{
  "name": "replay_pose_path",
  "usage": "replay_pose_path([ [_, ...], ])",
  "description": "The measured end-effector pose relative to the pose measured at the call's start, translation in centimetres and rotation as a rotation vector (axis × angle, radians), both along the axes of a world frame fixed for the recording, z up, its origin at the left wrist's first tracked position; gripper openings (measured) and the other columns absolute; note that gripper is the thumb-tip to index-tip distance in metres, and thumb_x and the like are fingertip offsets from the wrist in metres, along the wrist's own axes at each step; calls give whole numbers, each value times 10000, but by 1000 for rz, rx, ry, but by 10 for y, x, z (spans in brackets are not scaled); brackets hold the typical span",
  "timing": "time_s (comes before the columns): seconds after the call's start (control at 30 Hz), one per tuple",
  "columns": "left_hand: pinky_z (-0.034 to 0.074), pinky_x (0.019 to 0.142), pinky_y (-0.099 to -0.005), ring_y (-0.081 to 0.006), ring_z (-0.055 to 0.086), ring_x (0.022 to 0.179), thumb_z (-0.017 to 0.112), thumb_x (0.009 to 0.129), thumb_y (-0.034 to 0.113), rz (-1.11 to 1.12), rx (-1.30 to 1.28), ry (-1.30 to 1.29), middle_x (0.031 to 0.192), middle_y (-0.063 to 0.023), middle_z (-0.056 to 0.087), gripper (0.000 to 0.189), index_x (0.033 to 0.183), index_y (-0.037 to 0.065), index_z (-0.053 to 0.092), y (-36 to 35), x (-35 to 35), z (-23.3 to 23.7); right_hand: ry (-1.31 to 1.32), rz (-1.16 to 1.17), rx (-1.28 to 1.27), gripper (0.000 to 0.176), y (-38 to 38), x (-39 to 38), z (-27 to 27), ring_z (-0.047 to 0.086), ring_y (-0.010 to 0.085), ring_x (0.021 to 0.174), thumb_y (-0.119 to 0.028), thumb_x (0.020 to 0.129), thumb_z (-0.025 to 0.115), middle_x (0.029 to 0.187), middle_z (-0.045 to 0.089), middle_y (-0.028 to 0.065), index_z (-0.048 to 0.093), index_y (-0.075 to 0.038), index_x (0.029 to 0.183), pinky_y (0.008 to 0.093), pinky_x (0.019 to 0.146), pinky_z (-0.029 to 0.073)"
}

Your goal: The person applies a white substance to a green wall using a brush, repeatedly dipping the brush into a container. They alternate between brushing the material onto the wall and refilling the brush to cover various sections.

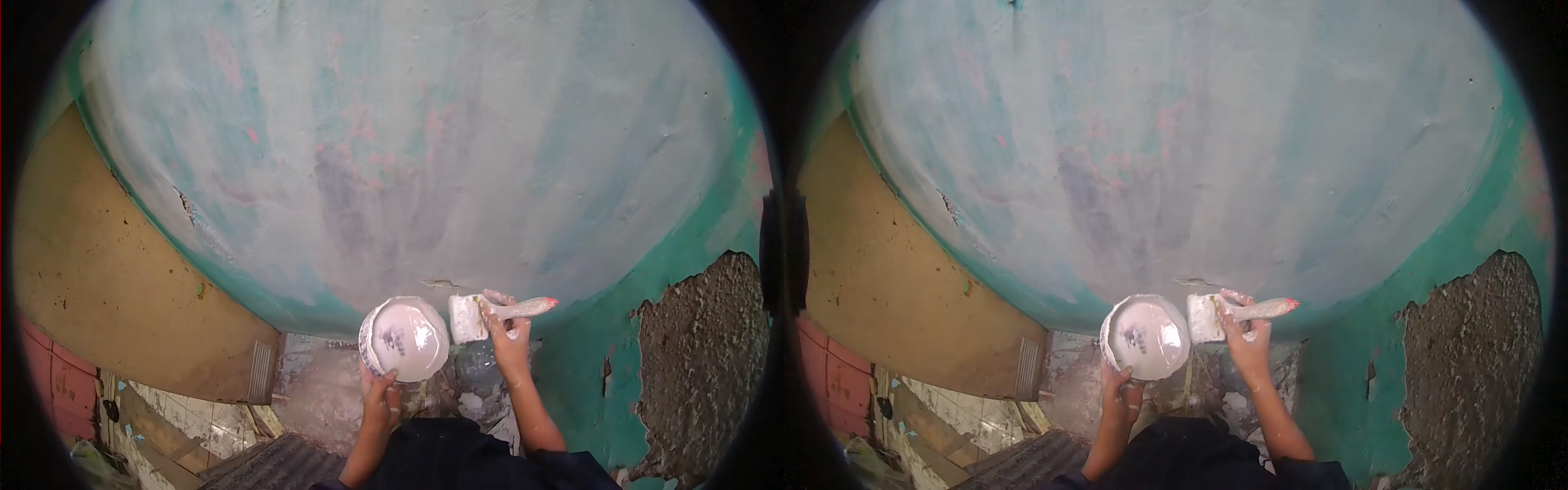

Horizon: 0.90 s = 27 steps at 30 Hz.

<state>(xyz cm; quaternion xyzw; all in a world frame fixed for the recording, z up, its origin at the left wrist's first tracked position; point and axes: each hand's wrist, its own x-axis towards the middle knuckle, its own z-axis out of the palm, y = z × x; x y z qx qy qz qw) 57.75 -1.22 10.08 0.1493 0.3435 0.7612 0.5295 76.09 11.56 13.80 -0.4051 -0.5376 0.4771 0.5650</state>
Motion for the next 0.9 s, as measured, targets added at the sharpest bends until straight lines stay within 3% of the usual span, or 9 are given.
replay_pose_path([
  [0.23, 436, 1072, -470, -309, 451, 1324, 622, 765, 50, -46, 66, 43, 1415, -159, 420, 830, 1498, 81, 233, -3, -48, 7, -89, 1, 19, 236, -48, -70, 17, 656, 124, 912, -66, 886, 693, 1025, 691, 92, 671, 14, 1107, 279, 757, 531],
  [0.3, 418, 1090, -456, -304, 448, 1328, 652, 741, 30, -46, 69, 49, 1408, -156, 426, 870, 1499, 82, 227, -8, -57, 10, -364, -75, 133, 232, -51, -83, 18, 688, 149, 829, -86, 844, 729, 922, 712, 114, 693, 18, 1048, 293, 731, 536],
  [0.33, 418, 1090, -456, -304, 448, 1328, 652, 741, 30, -48, 65, 48, 1408, -156, 426, 870, 1499, 82, 227, -11, -63, 9, -356, -108, 143, 248, -51, -91, 17, 696, 183, 759, -105, 797, 755, 848, 710, 130, 708, 7, 1013, 312, 695, 534],
  [0.43, 404, 1081, -407, -254, 503, 1254, 700, 747, -34, -60, 67, 33, 1339, -134, 497, 820, 1445, 76, 286, -19, -75, 6, -584, -76, 164, 193, -56, -105, 24, 645, 137, 758, -113, 837, 728, 917, 704, 101, 707, 24, 971, 266, 672, 505],
  [0.57, 463, 1007, -374, -227, 545, 1185, 749, 772, 24, -89, -27, 194, 1284, -122, 533, 774, 1409, 67, 310, -26, -88, 9, -659, -53, 14, 181, -65, -118, 13, 650, 170, 760, -113, 831, 725, 916, 705, 121, 711, 34, 935, 293, 697, 513],
  [0.63, 472, 991, -367, -222, 553, 1169, 760, 781, 48, -97, -51, 215, 1275, -121, 541, 764, 1401, 63, 314, -30, -96, 11, -506, -195, 297, 231, -68, -117, -2, 641, 171, 686, -106, 774, 746, 825, 689, 102, 705, 7, 972, 324, 629, 495],
  [0.67, 468, 991, -366, -221, 553, 1167, 764, 784, 58, -107, -58, 241, 1272, -122, 541, 766, 1402, 63, 312, -31, -100, 11, -409, -220, 238, 201, -71, -116, -6, 648, 161, 771, -77, 796, 727, 912, 698, 105, 701, 13, 975, 321, 659, 496],
  [0.77, 464, 988, -362, -216, 555, 1158, 771, 789, 75, -135, -83, 274, 1267, -125, 543, 764, 1402, 53, 315, -35, -108, 19, -333, -326, 182, 173, -74, -114, 1, 650, 166, 844, -53, 819, 708, 992, 701, 108, 699, 15, 977, 308, 708, 500],
  [0.9, 461, 988, -349, -208, 559, 1150, 776, 795, 88, -134, -31, 427, 1254, -129, 547, 746, 1395, 12, 339, -35, -113, 11, -460, -225, 200, 175, -72, -106, 19, 679, 220, 910, -52, 817, 710, 1008, 714, 125, 703, 19, 978, 330, 800, 516],
])
